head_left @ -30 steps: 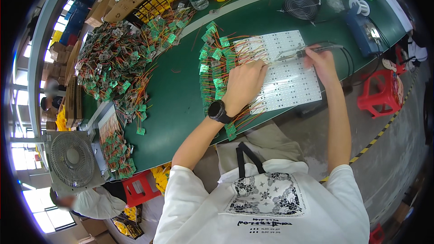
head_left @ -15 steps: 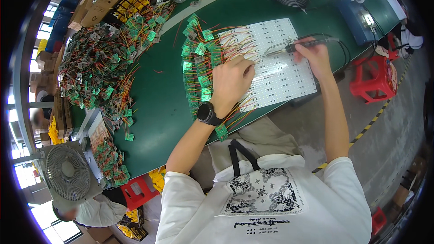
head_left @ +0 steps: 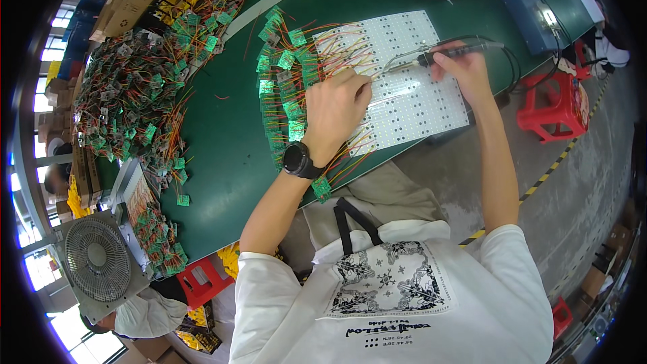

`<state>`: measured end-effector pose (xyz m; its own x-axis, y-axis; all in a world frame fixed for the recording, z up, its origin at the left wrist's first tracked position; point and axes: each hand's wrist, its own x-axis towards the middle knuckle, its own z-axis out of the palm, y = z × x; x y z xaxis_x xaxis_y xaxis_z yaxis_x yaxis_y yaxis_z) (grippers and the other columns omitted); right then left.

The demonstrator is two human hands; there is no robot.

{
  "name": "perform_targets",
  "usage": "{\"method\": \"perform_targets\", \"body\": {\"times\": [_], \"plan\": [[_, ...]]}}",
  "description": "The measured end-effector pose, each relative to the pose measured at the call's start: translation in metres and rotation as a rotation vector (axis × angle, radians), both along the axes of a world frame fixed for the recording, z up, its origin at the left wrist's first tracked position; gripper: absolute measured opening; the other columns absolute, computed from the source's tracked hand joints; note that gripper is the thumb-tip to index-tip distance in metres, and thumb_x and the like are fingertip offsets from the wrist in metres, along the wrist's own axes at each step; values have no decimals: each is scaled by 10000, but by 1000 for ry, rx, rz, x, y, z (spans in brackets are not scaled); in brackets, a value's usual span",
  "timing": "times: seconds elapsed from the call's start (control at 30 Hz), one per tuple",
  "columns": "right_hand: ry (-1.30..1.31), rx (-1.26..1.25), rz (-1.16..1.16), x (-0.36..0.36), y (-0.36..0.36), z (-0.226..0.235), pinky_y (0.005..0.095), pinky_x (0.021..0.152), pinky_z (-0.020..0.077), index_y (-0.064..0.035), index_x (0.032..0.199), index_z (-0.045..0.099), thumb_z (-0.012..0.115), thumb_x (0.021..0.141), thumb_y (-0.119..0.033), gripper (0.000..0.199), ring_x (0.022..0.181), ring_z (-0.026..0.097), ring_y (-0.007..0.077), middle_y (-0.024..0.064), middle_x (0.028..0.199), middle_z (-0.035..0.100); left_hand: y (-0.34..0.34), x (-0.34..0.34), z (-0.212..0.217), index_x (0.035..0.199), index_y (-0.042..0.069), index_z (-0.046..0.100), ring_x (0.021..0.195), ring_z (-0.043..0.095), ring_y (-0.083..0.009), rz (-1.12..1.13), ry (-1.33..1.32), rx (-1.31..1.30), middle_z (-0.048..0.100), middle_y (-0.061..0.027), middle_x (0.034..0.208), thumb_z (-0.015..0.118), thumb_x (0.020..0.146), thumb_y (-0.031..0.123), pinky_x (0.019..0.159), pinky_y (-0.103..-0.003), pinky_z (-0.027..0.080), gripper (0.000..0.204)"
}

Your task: The person solders electrical wires from a wire bundle onto an LED component panel using a soldering iron.

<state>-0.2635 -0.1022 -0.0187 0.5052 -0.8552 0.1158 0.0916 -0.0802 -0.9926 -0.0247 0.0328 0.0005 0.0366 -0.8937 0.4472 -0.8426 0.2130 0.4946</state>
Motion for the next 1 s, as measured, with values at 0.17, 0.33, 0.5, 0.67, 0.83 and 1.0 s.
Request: {"method": "perform_targets", "body": {"times": [0.17,0.33,0.5,0.67,0.83,1.0], "plan": [[-14,-2,3,0,0,0,272,580,516,71,1015,625,682,878,-58,197,645,654,170,115,751,664,0,1,-1,854,43,722,617,638,-266,0,10,7,649,-83,733,684,798,97,545,-343,482,87],[3,-4,1,1,0,0,274,581,520,76,1013,623,680,882,-60,198,641,654,172,118,747,664,0,1,0,857,35,717,625,638,-268,-1,3,34,653,-90,747,680,800,92,555,-340,486,88],[1,-8,3,2,1,1,275,580,520,73,1013,624,678,884,-63,195,641,653,170,117,743,663,1,1,0,860,32,716,633,642,-268,-7,19,28,656,-91,755,682,801,88,567,-335,491,89],[-4,-14,3,1,0,-1,271,577,514,69,1012,628,676,883,-60,189,643,652,168,111,749,664,1,2,1,862,30,716,634,643,-266,-10,24,31,657,-92,758,686,801,89,570,-332,494,90],[-7,-17,7,1,1,-1,268,575,509,63,1013,634,672,884,-61,183,642,652,169,110,753,666,1,2,0,860,37,719,636,641,-274,-7,8,29,655,-89,764,682,802,94,566,-339,491,90],[-15,-6,-3,-1,-2,-4,271,573,510,56,1019,637,672,886,-66,184,634,652,172,113,754,670,1,2,-1,861,42,721,641,640,-277,-6,8,33,655,-88,766,680,805,102,565,-345,489,92]]}}
